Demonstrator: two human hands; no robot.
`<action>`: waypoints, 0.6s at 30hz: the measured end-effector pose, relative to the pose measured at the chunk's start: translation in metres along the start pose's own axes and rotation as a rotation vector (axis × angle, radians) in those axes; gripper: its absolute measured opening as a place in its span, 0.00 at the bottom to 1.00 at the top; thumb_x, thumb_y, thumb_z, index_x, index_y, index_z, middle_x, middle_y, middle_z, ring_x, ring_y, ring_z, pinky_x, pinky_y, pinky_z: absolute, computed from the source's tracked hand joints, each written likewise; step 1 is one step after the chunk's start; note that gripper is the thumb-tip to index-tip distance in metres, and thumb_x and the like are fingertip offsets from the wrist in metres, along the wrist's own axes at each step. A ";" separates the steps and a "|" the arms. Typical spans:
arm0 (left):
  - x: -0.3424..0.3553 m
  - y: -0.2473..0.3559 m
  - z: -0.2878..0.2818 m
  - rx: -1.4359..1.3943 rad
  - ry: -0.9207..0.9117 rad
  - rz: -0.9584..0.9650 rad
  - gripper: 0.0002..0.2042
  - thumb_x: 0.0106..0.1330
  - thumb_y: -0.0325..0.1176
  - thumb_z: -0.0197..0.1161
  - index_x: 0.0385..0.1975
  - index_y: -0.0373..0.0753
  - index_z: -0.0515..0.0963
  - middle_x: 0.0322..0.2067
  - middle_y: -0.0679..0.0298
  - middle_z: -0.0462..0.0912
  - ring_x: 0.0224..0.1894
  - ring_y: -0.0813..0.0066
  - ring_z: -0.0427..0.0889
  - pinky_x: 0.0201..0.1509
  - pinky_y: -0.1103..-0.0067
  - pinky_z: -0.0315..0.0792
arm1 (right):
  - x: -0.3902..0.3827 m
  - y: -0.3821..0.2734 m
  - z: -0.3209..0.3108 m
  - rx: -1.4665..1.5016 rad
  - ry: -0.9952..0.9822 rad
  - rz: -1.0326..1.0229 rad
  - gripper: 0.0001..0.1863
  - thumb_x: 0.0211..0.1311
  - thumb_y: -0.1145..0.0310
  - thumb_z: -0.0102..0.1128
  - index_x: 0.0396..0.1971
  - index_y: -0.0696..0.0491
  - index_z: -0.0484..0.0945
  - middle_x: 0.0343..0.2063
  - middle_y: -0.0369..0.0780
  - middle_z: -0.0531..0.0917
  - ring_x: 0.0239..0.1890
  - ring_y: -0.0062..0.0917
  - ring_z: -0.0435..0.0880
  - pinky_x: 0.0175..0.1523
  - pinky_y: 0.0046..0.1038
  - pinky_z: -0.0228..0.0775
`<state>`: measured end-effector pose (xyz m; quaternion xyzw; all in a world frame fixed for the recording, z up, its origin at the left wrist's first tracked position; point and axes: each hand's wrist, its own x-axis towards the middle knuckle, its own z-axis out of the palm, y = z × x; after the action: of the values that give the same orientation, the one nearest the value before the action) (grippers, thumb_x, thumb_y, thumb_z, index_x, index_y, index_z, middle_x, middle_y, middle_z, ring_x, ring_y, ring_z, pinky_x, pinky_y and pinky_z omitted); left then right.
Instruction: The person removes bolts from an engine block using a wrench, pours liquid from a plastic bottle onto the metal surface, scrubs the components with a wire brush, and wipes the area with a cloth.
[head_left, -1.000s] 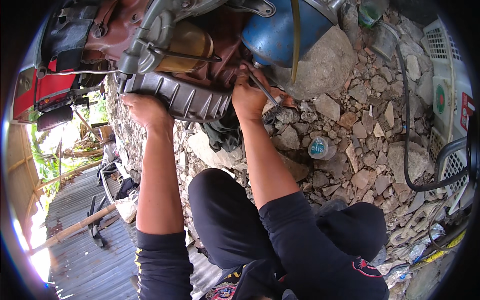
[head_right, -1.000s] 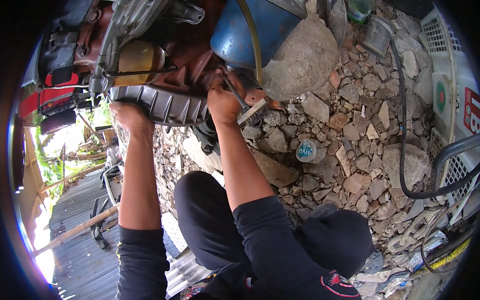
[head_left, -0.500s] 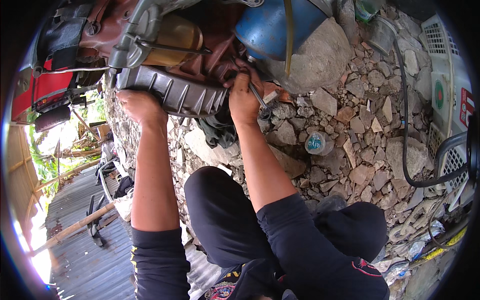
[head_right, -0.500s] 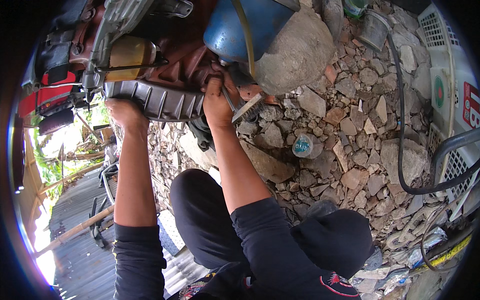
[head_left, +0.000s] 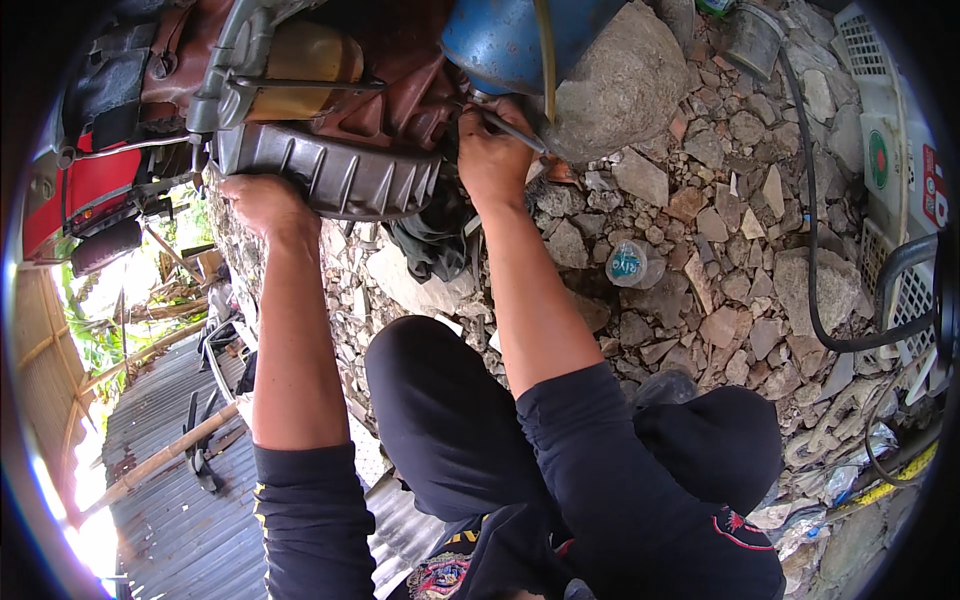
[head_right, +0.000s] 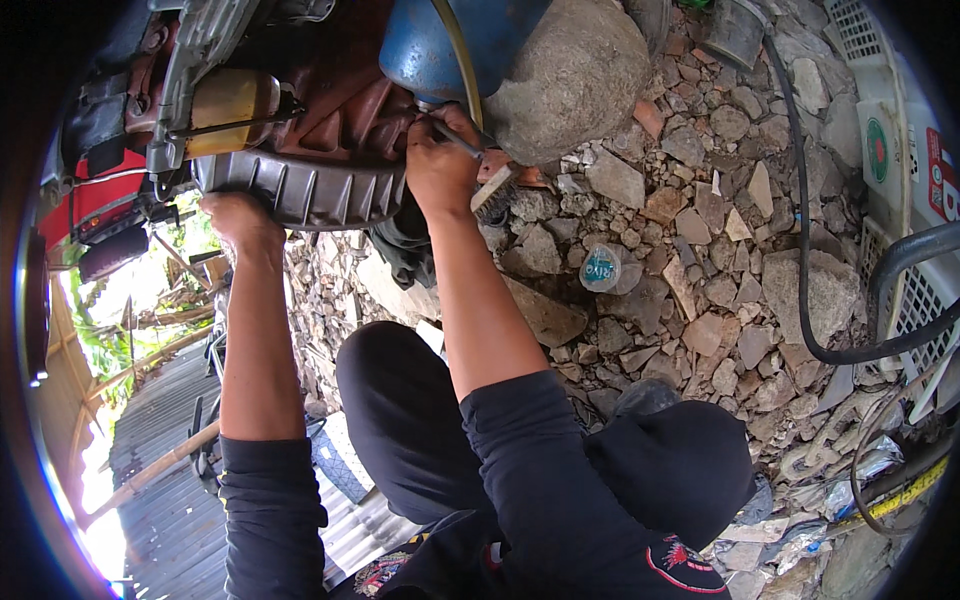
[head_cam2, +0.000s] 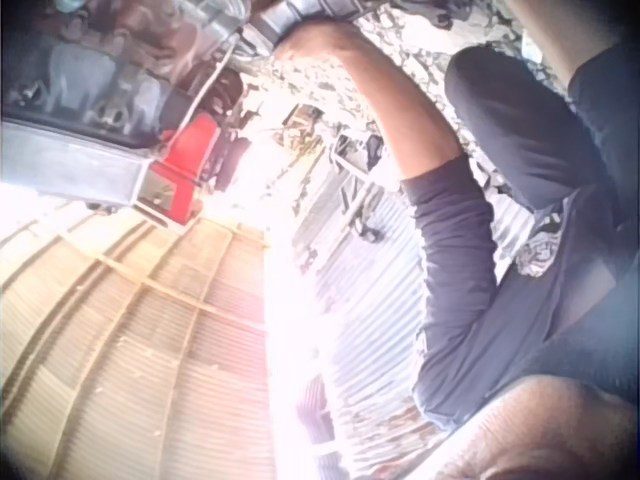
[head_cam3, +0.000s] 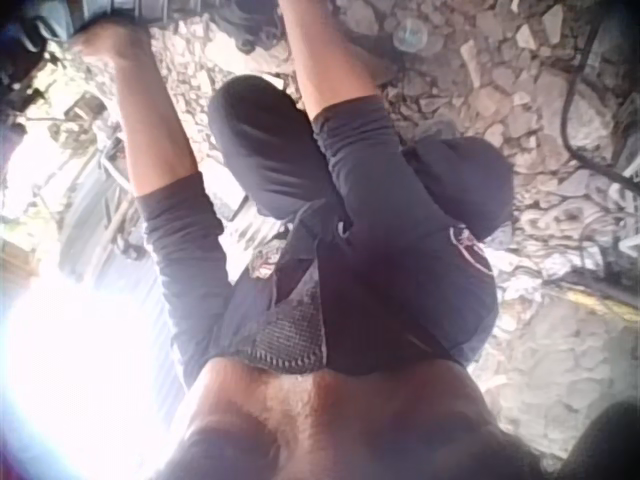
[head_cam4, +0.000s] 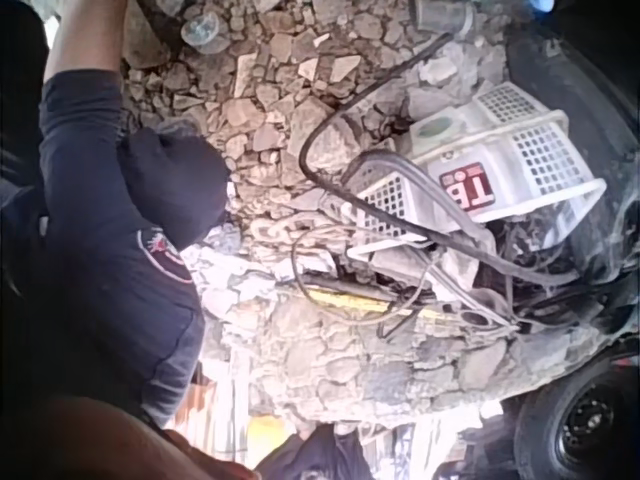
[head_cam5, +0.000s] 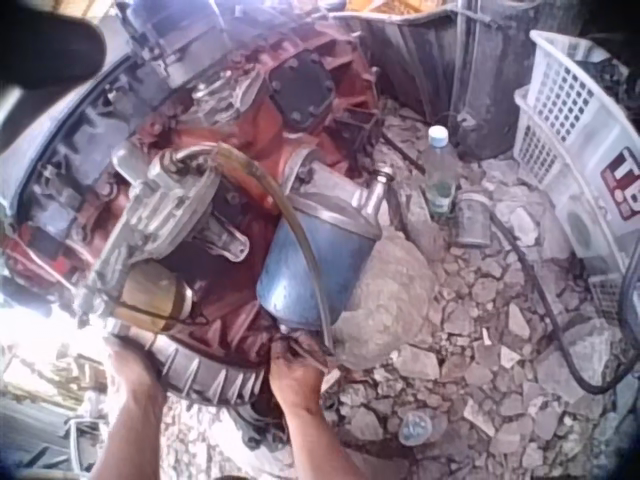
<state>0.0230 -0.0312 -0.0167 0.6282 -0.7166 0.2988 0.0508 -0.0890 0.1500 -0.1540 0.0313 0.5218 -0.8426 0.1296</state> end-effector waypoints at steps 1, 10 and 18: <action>0.002 0.003 -0.001 -0.083 0.017 -0.029 0.25 0.67 0.34 0.53 0.56 0.21 0.57 0.43 0.50 0.80 0.38 0.66 0.86 0.36 0.79 0.81 | 0.000 0.001 0.004 -0.008 0.055 -0.097 0.05 0.62 0.74 0.57 0.28 0.59 0.77 0.27 0.39 0.84 0.26 0.19 0.78 0.33 0.24 0.70; 0.005 -0.004 0.004 0.222 -0.045 0.104 0.25 0.67 0.33 0.52 0.57 0.20 0.55 0.45 0.50 0.79 0.39 0.64 0.86 0.40 0.75 0.81 | -0.011 0.005 0.007 -0.060 0.056 -0.014 0.05 0.65 0.70 0.58 0.34 0.56 0.80 0.27 0.35 0.85 0.23 0.16 0.78 0.31 0.18 0.69; 0.000 0.005 -0.009 0.068 -0.151 0.089 0.35 0.67 0.34 0.53 0.63 0.14 0.44 0.48 0.49 0.78 0.37 0.68 0.85 0.40 0.79 0.80 | -0.009 0.007 0.003 -0.204 0.048 -0.117 0.07 0.65 0.70 0.59 0.34 0.58 0.80 0.27 0.37 0.85 0.23 0.15 0.77 0.31 0.20 0.68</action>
<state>0.0160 -0.0262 -0.0111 0.6181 -0.7349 0.2766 -0.0382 -0.0788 0.1460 -0.1569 0.0076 0.6086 -0.7903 0.0699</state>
